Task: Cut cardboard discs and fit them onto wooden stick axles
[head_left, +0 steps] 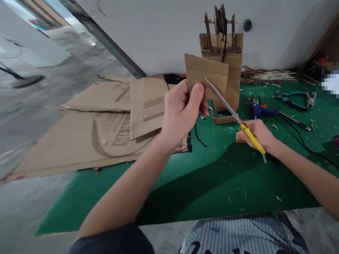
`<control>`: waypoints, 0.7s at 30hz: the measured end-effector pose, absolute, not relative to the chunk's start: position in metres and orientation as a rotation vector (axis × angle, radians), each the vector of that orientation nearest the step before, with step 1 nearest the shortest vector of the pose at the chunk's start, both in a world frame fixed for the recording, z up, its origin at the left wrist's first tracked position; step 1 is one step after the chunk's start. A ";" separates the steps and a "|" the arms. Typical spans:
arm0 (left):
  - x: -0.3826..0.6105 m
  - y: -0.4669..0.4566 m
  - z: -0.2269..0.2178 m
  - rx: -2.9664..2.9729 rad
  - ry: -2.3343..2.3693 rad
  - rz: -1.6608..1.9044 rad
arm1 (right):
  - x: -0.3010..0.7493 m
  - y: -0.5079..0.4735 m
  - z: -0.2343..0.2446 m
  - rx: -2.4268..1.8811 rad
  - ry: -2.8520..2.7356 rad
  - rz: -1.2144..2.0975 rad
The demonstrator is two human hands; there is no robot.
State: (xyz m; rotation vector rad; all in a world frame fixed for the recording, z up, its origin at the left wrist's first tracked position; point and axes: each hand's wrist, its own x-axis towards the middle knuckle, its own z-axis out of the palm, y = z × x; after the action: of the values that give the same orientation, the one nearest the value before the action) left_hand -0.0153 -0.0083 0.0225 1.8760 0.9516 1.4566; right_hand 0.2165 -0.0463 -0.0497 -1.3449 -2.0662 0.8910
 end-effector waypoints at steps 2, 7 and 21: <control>-0.017 -0.010 0.026 1.918 0.988 1.394 | 0.217 -0.046 -0.047 -1.361 -2.099 0.848; -0.021 -0.013 0.033 2.007 1.028 1.345 | 0.219 -0.046 -0.042 -1.447 -2.190 0.674; -0.016 -0.012 0.025 2.026 1.032 1.310 | 0.217 -0.050 -0.044 -1.554 -2.206 0.571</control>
State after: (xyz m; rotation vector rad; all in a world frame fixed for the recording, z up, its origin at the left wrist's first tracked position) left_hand -0.0162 -0.0120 0.0247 2.0263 1.0320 1.3096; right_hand 0.2170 -0.0501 -0.0442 -1.5542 -2.2060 0.5714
